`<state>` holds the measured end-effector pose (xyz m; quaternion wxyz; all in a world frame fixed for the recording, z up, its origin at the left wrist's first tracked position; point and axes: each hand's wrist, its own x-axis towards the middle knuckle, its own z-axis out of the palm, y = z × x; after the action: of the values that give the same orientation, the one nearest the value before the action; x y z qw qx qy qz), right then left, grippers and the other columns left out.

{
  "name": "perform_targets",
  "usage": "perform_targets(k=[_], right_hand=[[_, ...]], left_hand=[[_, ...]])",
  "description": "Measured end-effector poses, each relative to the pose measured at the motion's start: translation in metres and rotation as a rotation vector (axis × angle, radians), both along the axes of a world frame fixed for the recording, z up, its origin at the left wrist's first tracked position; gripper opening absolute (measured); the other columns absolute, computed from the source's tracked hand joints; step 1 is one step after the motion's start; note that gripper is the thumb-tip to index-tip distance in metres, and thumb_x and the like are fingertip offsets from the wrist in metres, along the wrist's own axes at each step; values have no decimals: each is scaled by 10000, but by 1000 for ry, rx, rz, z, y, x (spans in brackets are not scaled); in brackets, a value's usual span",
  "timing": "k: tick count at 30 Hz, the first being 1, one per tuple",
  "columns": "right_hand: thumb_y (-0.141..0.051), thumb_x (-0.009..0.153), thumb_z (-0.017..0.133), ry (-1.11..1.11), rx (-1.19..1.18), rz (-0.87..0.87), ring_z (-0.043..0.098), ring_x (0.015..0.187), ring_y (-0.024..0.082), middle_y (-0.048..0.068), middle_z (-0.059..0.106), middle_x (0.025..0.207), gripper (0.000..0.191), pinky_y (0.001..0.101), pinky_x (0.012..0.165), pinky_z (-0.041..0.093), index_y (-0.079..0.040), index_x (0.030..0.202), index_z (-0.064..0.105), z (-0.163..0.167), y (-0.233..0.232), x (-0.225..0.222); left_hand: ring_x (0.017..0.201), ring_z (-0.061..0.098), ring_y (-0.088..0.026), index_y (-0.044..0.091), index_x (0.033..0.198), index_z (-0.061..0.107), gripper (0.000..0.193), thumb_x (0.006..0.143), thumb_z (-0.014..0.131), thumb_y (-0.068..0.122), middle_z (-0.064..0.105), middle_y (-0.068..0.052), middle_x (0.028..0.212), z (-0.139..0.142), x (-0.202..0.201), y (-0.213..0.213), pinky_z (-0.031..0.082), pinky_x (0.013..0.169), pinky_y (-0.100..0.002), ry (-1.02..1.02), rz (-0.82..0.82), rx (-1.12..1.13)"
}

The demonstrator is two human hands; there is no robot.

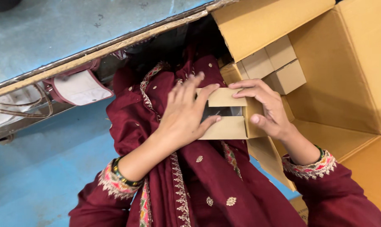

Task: The person repeatedly opens small cardboard boxes, removes plastic-wrapped metal containers, places them on a table, and closes the empty boxes. The process is repeated multiple times in a consistent sequence.

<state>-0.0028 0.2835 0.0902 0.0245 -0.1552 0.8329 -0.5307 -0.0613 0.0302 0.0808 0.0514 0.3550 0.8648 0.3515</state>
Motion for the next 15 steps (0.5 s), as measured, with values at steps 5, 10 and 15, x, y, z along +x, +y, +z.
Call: perform_targets(k=[5, 10, 15], right_hand=[[-571, 1027, 457, 112, 307, -94, 572, 1331, 322, 172, 591, 1420, 626, 438, 1125, 447, -55, 1337, 630, -5, 38, 4], [-505, 1061, 545, -314, 183, -352, 677, 945, 223, 157, 695, 1075, 566, 337, 866, 549, -3, 1311, 618, -7, 122, 24], [-604, 1045, 602, -108, -370, -310, 609, 937, 188, 163, 578, 1121, 672, 331, 914, 529, 55, 1179, 575, -8, 125, 34]], left_hand=[[1335, 530, -423, 243, 1362, 583, 560, 852, 769, 379, 377, -224, 1590, -15, 0, -1, 467, 1042, -523, -112, -70, 124], [1293, 580, -368, 286, 1317, 682, 458, 894, 742, 449, 478, -150, 1529, -17, 2, -9, 526, 1021, -478, -27, -34, 63], [1343, 553, -368, 290, 1358, 671, 486, 911, 711, 476, 461, -179, 1517, -12, -3, -3, 537, 972, -476, 111, -39, -52]])
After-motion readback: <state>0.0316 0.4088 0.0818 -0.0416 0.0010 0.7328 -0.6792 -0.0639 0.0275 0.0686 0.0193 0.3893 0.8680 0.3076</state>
